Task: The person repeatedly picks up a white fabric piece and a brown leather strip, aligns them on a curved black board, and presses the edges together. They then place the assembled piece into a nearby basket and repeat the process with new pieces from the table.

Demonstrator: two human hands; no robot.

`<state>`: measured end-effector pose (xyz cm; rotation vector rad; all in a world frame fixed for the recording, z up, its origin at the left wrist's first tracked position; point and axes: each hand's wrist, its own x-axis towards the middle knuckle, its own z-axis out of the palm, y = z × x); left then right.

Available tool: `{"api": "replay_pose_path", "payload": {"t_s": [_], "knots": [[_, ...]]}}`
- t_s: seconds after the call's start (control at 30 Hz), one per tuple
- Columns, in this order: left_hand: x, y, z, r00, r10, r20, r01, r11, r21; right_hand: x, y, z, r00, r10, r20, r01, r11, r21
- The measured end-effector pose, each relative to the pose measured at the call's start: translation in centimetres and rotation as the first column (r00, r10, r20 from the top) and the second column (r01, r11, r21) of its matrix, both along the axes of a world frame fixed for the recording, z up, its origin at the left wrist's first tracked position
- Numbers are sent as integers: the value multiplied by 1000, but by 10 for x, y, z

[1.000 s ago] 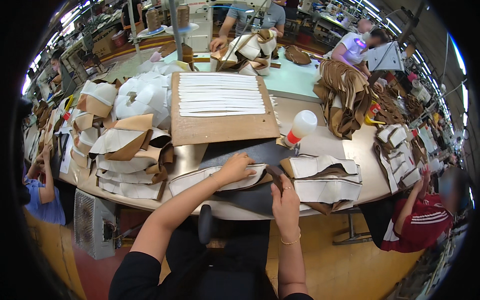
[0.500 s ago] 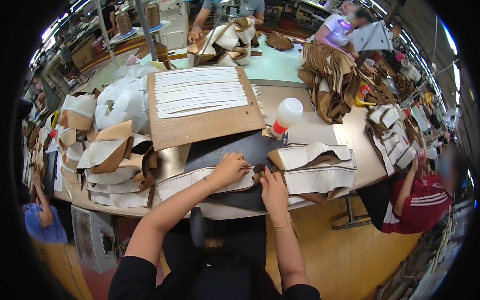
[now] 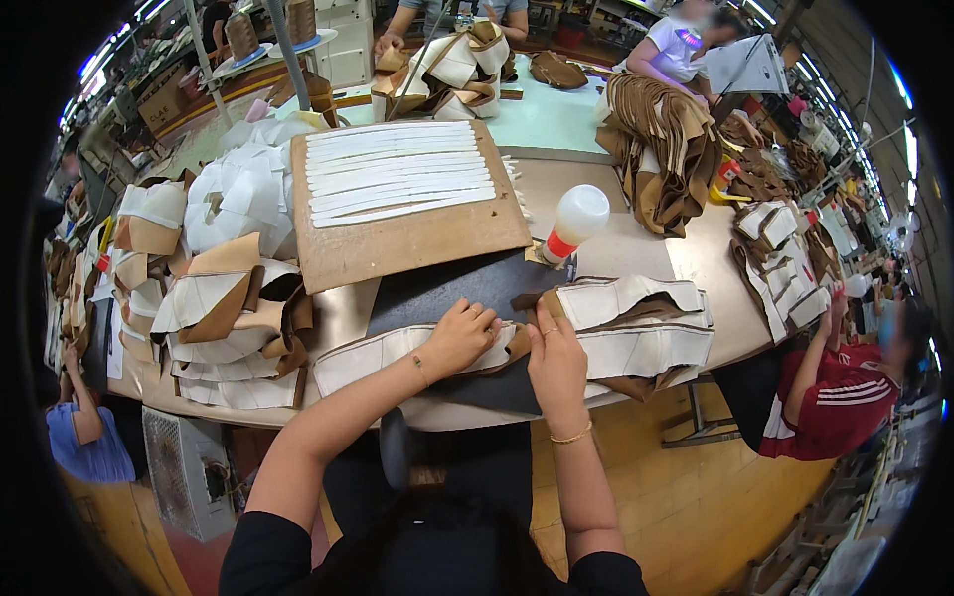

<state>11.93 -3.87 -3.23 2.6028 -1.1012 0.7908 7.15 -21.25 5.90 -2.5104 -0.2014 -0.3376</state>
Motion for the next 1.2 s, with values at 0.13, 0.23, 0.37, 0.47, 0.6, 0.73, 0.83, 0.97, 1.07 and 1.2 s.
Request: {"api": "replay_pose_path", "payload": {"t_s": [0.13,0.23,0.37,0.47,0.6,0.73,0.83,0.97,1.07,1.2], "knots": [[5,1,5,937,4,-349,-40,995,-95,-1,-8,-41,998,-20,-65,14,995,-104],[11,19,1,804,-47,-593,-117,965,-236,4,-14,-33,991,35,-127,-54,987,-154],[-3,20,11,916,30,-401,-49,998,-37,2,7,-5,997,-18,74,14,998,57],[-6,15,10,952,79,-295,-54,994,93,-3,6,-29,1000,11,-19,-13,993,-115],[-3,27,10,820,16,-572,-136,976,-168,4,-4,-43,990,83,-115,-106,971,-216],[1,40,12,780,0,-626,-136,976,-170,1,10,-14,994,71,-78,-77,994,-81],[-7,39,12,867,31,-498,-96,990,-105,-3,22,-15,991,21,134,-38,991,126],[-9,37,12,928,35,-371,-61,997,-57,4,12,-33,979,133,-154,-157,975,-155],[-12,37,10,946,60,-318,-75,997,-33,-4,25,-12,997,69,-17,-68,997,36],[-7,40,9,857,-18,-515,-88,980,-181,-8,26,-33,992,64,-107,-62,998,24]]}}
